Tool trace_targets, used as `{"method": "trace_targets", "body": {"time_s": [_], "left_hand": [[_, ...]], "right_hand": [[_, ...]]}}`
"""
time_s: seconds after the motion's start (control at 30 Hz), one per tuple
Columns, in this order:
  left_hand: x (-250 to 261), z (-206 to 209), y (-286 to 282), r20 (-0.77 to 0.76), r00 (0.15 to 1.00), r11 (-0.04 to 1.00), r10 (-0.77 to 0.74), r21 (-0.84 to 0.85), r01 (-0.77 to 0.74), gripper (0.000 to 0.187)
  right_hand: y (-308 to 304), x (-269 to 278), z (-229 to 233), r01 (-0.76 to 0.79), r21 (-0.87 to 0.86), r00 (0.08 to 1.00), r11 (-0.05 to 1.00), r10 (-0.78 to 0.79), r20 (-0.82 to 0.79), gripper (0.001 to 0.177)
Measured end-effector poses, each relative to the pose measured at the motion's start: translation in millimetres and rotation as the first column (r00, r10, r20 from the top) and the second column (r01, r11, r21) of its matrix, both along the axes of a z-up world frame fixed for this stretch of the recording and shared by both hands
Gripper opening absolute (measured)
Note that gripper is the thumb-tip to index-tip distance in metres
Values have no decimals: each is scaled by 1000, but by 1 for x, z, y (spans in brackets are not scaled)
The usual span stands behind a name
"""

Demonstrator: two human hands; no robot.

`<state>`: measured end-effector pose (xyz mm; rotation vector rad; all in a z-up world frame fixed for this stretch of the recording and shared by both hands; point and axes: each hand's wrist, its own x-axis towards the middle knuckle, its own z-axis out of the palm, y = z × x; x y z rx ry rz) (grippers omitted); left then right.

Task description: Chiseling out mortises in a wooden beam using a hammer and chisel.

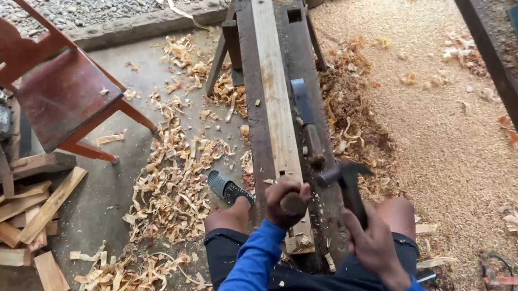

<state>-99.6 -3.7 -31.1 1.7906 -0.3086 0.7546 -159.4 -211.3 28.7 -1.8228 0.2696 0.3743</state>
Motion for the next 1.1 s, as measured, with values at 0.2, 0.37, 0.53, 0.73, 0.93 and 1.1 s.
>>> {"method": "trace_targets", "body": {"time_s": [0.2, 0.37, 0.53, 0.73, 0.93, 1.1], "left_hand": [[100, 4, 22, -289, 943, 986, 167, 63, -155, 23], [173, -23, 42, -623, 770, 967, 136, -85, -240, 34], [195, -115, 37, -886, 356, 939, 296, 202, -280, 39], [164, -40, 47, -803, 523, 854, -284, -460, -243, 38], [121, 36, 44, -477, 859, 916, -187, -401, -23, 26], [115, -1, 22, -267, 961, 974, -64, -225, 3, 30]], "right_hand": [[-47, -77, -80, 196, -54, 924, 979, -202, -323, 40], [-75, -95, -110, 386, 26, 838, 922, -339, -428, 41], [-79, -87, -111, 557, 131, 752, 820, -431, -498, 40], [-84, -72, -123, 655, 238, 700, 717, -458, -548, 39], [-84, -74, -120, 657, 236, 682, 716, -430, -592, 40], [-83, -77, -124, 631, 237, 711, 739, -428, -558, 41]]}}
